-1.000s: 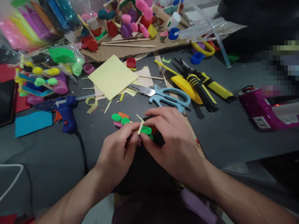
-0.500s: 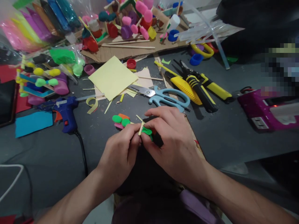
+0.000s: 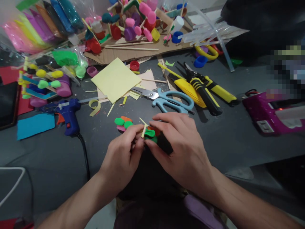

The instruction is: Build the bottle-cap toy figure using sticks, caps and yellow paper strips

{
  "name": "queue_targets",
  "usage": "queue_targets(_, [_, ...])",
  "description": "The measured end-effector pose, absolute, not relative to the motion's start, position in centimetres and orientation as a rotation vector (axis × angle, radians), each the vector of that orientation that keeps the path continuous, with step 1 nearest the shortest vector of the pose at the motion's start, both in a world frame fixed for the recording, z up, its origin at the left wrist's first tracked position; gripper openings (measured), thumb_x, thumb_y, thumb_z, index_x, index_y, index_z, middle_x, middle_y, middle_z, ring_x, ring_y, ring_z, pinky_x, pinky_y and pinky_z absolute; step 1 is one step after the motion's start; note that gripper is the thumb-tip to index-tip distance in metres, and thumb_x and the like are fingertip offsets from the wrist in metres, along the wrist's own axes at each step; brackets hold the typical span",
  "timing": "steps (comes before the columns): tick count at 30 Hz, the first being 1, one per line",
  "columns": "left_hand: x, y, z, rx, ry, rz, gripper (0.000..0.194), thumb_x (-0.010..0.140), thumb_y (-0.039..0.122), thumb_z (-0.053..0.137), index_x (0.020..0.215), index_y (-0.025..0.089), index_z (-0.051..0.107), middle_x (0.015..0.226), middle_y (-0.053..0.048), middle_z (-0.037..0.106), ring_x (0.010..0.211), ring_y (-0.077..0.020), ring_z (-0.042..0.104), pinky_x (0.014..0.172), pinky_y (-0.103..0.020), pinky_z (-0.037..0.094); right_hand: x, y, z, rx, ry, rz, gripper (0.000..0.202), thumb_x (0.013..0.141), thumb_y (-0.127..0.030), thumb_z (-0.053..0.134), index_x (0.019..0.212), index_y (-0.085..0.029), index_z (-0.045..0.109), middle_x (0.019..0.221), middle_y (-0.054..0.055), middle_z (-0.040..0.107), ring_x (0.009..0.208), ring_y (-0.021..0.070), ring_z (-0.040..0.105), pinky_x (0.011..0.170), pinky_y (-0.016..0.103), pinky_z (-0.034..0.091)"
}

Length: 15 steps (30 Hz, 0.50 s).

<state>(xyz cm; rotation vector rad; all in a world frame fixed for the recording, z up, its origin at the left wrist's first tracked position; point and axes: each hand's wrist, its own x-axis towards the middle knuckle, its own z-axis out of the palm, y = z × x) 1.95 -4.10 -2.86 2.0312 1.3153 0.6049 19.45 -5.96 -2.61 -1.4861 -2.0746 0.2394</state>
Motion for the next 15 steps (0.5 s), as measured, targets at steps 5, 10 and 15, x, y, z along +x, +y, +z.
queue_targets(5, [1.72, -4.31, -2.97, 1.974, 1.339, 0.59, 0.021, 0.098, 0.018, 0.054, 0.117, 0.02, 0.062, 0.092, -0.001, 0.077, 0.079, -0.0148, 0.073, 0.07, -0.023, 0.054, 20.49, -6.56, -2.89, -1.479, -2.043, 0.216, 0.016, 0.093, -0.026, 0.065, 0.103, -0.013, 0.068, 0.118, 0.017, 0.069, 0.115, 0.0326, 0.062, 0.095, 0.049, 0.048])
queue_targets(10, [1.82, -4.24, -3.07, 1.974, 1.338, 0.626, 0.021, 0.096, 0.017, 0.056, 0.115, 0.019, 0.063, 0.09, -0.002, 0.076, 0.072, -0.0138, 0.072, 0.067, -0.023, 0.055, 20.42, -6.41, -3.16, -1.483, -2.026, 0.256, 0.015, 0.093, -0.026, 0.066, 0.102, -0.015, 0.067, 0.118, 0.016, 0.07, 0.115, 0.0324, 0.062, 0.095, 0.05, 0.049])
queue_targets(15, [2.02, -4.19, -3.11, 1.979, 1.351, 0.615, 0.02, 0.095, 0.018, 0.056, 0.114, 0.02, 0.063, 0.091, -0.001, 0.077, 0.073, -0.0141, 0.072, 0.066, -0.023, 0.056, 20.29, -6.14, -3.17, -1.476, -2.008, 0.277, 0.009, 0.095, -0.024, 0.062, 0.099, -0.018, 0.067, 0.118, 0.014, 0.07, 0.114, 0.0308, 0.062, 0.096, 0.051, 0.05])
